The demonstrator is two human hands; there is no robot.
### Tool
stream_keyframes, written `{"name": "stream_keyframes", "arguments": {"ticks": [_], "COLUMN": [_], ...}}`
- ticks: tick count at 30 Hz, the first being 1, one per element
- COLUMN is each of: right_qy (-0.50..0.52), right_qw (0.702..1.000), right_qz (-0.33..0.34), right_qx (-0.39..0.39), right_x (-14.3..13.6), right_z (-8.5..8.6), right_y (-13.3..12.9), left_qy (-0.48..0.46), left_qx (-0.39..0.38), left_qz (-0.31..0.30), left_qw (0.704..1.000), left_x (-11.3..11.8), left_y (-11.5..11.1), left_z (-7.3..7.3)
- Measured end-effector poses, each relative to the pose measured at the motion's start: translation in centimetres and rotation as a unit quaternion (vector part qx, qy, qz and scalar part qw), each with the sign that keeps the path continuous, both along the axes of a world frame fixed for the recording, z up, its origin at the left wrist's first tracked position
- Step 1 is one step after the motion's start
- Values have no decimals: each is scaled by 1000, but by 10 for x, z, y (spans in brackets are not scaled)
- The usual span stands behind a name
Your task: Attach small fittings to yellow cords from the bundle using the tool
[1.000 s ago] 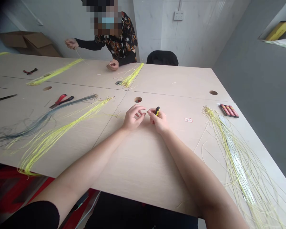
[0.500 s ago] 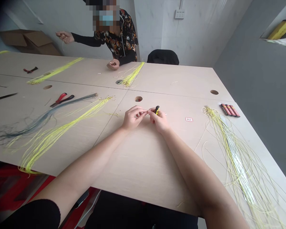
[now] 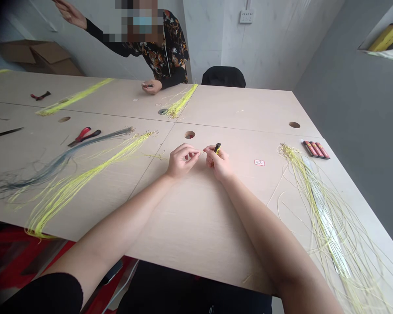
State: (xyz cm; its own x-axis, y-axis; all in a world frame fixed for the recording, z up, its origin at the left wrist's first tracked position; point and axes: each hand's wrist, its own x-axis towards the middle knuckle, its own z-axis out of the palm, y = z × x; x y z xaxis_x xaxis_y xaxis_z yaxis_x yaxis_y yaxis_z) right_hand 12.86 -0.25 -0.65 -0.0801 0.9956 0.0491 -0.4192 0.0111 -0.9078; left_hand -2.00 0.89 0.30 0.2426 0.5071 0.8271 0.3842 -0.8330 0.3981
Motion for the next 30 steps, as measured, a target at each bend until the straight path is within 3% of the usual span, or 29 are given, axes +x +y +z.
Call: {"name": "stream_keyframes", "arguments": {"ticks": [12, 21, 30], "right_qy": [-8, -26, -14], "right_qw": [1000, 1000, 1000], "right_qz": [3, 14, -14], "right_qx": [-11, 7, 20], "right_x": [-1, 1, 1], "right_z": [6, 1, 3], "right_y": [-3, -3, -3], "left_qy": [22, 6, -39], "left_qx": [-20, -20, -82], "left_qz": [15, -8, -8], "left_qw": [999, 1000, 996], "left_x": [0, -1, -1], "left_y": [-3, -3, 0], "left_z": [2, 1, -2]}}
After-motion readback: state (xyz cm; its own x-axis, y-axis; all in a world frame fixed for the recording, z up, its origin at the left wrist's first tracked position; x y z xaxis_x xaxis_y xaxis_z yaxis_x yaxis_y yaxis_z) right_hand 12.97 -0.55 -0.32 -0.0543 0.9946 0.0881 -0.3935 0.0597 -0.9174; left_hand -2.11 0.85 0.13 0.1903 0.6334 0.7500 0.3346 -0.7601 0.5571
